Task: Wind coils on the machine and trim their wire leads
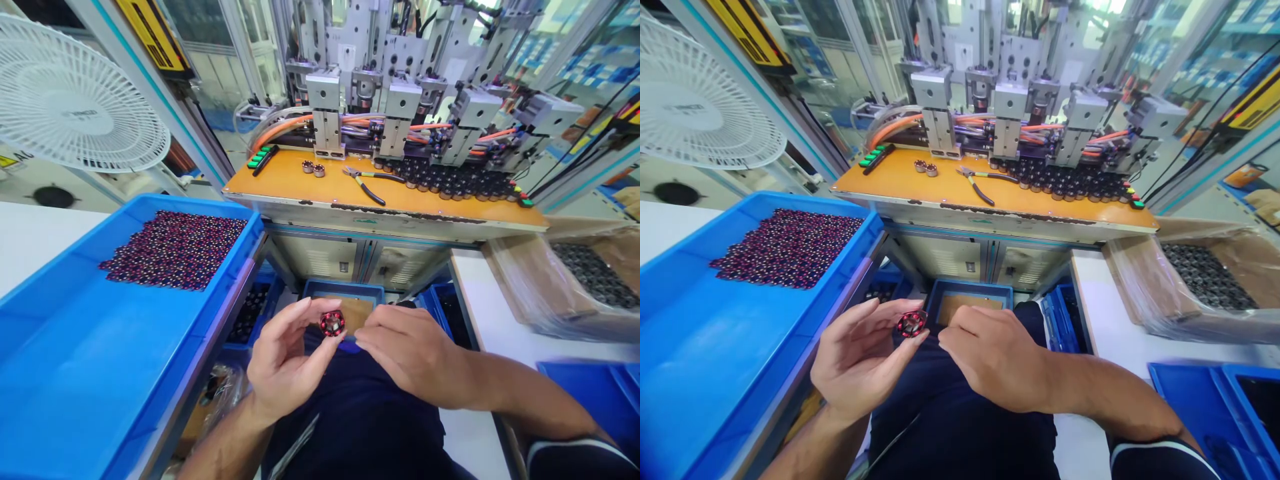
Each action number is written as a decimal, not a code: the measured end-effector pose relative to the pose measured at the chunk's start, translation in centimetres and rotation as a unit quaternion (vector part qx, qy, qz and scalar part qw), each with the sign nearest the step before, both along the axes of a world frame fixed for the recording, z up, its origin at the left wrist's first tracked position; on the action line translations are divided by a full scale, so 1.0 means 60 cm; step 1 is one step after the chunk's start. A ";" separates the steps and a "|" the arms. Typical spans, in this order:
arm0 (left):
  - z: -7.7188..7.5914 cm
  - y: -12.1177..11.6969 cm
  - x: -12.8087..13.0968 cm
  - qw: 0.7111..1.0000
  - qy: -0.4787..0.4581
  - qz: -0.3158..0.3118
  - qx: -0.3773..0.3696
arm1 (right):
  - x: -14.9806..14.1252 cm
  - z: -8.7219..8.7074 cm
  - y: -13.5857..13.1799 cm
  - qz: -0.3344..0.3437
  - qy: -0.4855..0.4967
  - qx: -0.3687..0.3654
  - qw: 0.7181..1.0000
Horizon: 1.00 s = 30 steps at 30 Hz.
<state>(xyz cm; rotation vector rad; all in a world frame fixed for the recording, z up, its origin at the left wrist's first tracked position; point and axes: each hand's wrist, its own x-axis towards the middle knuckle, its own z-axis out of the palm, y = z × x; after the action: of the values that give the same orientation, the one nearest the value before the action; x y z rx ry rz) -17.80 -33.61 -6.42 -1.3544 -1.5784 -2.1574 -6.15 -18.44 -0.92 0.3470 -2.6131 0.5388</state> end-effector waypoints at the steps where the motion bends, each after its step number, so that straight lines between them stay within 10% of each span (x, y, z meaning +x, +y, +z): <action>1: 0.000 -0.001 -0.001 1.000 -0.001 -0.001 0.001 | -0.001 -0.002 0.000 0.002 -0.007 -0.009 1.000; 12: -0.005 0.001 0.001 1.000 -0.017 -0.003 -0.014 | -0.007 -0.009 -0.002 -0.005 -0.062 -0.177 0.982; 18: 0.000 0.004 0.004 0.997 -0.078 0.010 -0.025 | -0.005 -0.002 -0.003 0.034 -0.196 -0.340 0.919; 24: 0.009 0.011 0.009 0.984 -0.179 -0.020 -0.014 | 0.006 -0.021 0.000 0.106 -0.182 -0.350 0.913; 30: 0.004 0.013 0.015 0.991 -0.124 -0.031 -0.025 | -0.020 -0.012 0.019 0.003 -0.143 -0.484 0.863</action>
<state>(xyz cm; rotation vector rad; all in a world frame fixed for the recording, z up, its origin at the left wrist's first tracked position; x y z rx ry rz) -16.90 -32.84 -6.20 -1.2009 -1.7060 -2.4207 -7.35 -17.32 -1.63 -0.0717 -2.2072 1.8884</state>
